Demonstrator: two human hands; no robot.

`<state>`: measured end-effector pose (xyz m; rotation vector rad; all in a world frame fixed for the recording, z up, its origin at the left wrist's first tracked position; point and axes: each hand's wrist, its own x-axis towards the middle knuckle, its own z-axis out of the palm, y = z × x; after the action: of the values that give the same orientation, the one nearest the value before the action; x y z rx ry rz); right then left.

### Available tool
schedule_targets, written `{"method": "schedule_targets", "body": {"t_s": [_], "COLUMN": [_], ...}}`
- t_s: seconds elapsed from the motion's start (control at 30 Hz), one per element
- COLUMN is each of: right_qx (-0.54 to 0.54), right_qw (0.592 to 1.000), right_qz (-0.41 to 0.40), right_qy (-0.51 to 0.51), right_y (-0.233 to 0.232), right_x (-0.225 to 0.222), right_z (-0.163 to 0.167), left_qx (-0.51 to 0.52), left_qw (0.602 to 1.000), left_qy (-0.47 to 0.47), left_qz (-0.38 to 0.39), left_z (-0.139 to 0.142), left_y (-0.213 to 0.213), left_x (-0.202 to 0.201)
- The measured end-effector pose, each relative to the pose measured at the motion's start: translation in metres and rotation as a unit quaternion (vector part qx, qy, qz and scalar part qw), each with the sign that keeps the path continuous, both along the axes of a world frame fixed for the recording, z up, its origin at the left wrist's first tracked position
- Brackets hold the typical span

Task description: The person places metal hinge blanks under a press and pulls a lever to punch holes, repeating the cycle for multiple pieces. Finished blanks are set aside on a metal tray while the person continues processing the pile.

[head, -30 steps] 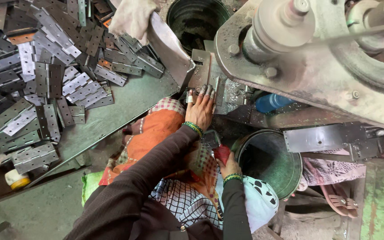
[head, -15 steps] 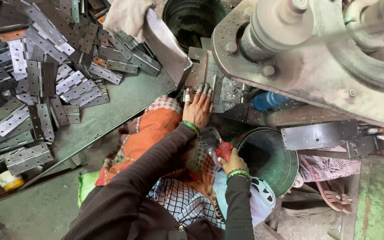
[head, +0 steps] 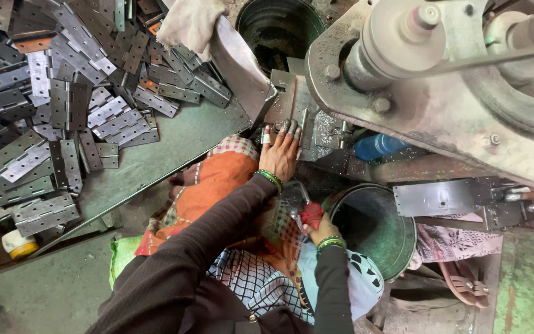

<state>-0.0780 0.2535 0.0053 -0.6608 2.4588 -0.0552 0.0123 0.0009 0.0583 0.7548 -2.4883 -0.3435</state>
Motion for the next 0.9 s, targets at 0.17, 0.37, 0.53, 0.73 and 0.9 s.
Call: {"method": "schedule_targets", "body": {"t_s": [0.17, 0.37, 0.53, 0.73, 0.9], "right_qx": [0.016, -0.092, -0.091, 0.008, 0.005], "right_qw": [0.999, 0.993, 0.994, 1.000, 0.997], "right_qz": [0.020, -0.053, -0.042, 0.006, -0.001], "right_qy": [0.049, 0.048, 0.031, 0.016, 0.077], "right_y": [0.001, -0.002, 0.000, -0.002, -0.006], "right_x": [0.003, 0.022, 0.018, 0.002, 0.020], "right_z": [0.027, -0.010, -0.021, 0.025, 0.041], "left_qx": [-0.025, 0.024, -0.007, 0.018, 0.005], "left_qw": [0.999, 0.999, 1.000, 1.000, 1.000], "left_qy": [0.031, -0.034, -0.021, 0.018, 0.029], "left_qz": [0.010, -0.008, 0.003, 0.007, 0.010], "left_z": [-0.003, -0.003, -0.002, -0.005, -0.004], "left_y": [0.002, 0.000, 0.002, 0.002, 0.003], "left_x": [-0.002, -0.003, -0.001, 0.000, -0.001]}}
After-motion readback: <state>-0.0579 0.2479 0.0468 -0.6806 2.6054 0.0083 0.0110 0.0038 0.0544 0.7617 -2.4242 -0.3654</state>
